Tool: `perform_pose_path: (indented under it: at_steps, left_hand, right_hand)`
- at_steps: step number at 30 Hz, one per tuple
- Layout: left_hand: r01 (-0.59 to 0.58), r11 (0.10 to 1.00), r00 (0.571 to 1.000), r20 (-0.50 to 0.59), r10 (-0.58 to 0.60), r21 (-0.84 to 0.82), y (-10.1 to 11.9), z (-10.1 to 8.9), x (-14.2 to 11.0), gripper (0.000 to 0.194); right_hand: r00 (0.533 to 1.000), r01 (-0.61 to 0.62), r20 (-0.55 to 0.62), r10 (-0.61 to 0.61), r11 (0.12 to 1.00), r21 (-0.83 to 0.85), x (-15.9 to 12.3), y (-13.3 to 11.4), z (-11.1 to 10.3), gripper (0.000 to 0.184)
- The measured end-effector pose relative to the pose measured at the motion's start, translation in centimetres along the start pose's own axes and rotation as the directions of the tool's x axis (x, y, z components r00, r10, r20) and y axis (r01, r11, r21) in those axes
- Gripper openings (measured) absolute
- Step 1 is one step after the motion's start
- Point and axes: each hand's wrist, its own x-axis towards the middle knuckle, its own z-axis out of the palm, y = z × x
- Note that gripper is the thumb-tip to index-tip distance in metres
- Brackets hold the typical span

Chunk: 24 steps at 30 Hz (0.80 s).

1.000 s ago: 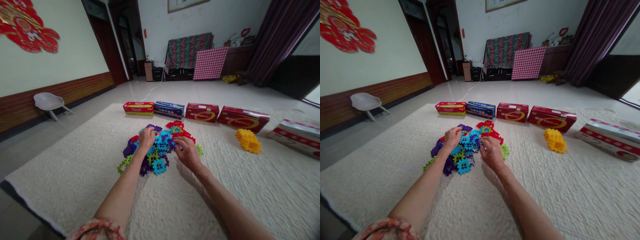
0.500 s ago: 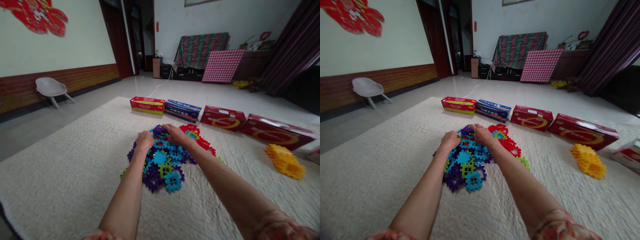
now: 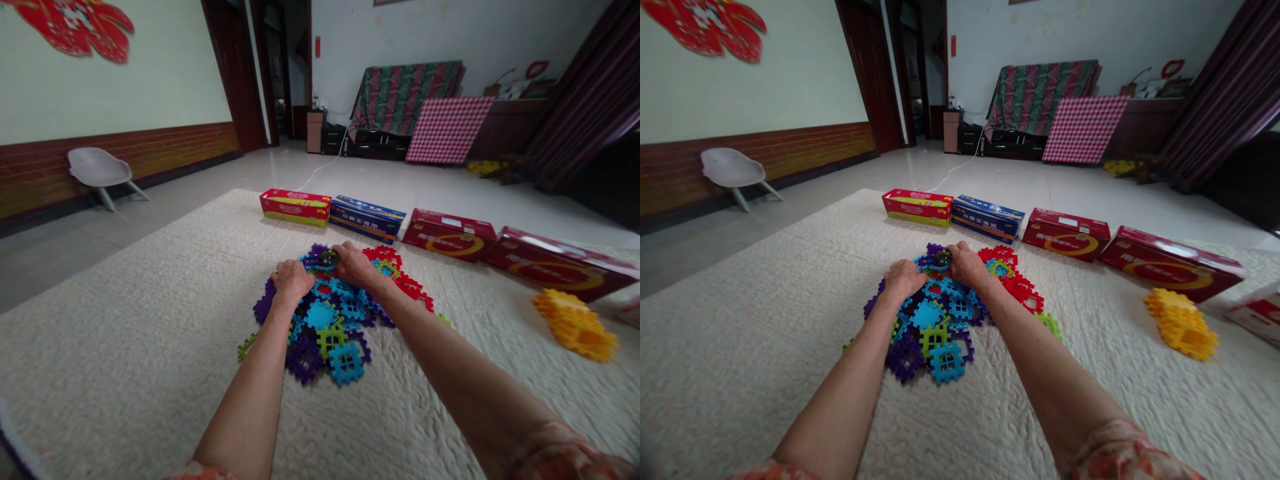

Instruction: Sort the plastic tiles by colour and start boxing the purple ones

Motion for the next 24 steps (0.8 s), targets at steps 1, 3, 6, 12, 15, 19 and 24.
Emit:
perform_pose_path:
  at_steps: [1, 3, 6, 12, 15, 19, 24]
  left_hand:
    - [0.003, 1.000, 1.000, -0.005, -0.003, -0.014, -0.1, -0.1, 0.1, 0.029]
    - [0.009, 0.999, 1.000, -0.028, -0.010, -0.043, -0.4, -0.6, 0.3, 0.029]
    - [0.023, 0.995, 0.994, -0.102, -0.033, -0.092, -0.7, -1.2, 0.6, 0.028]
    - [-0.058, 0.987, 0.957, -0.291, 0.011, -0.153, -0.6, -1.2, 0.7, 0.022]
    - [-0.128, 0.973, 0.937, -0.344, 0.055, -0.192, -0.5, -0.9, 0.7, 0.018]
    - [-0.152, 0.959, 0.924, -0.379, 0.053, -0.238, -0.5, -0.9, 0.7, 0.016]
    - [-0.191, 0.942, 0.914, -0.400, 0.068, -0.276, -0.4, -1.2, 0.6, 0.014]
  right_hand:
    - [1.000, -0.013, -0.011, 0.013, 1.000, 0.001, 0.0, 0.0, -0.1, 0.043]
    - [0.999, -0.031, -0.028, 0.031, 0.999, 0.013, 0.0, 0.1, -0.3, 0.046]
    - [0.998, -0.049, -0.041, 0.051, 0.998, 0.040, -0.1, 0.2, -0.6, 0.054]
    - [0.995, -0.083, -0.043, 0.091, 0.982, 0.172, -0.7, -0.6, -1.2, 0.047]
    - [0.994, -0.099, -0.036, 0.108, 0.977, 0.191, -0.8, -1.0, -1.3, 0.040]
    - [0.979, -0.198, -0.010, 0.203, 0.963, 0.180, -0.4, -1.1, -1.4, 0.038]
    - [0.958, -0.285, 0.031, 0.284, 0.944, 0.168, 0.2, -1.0, -1.9, 0.029]
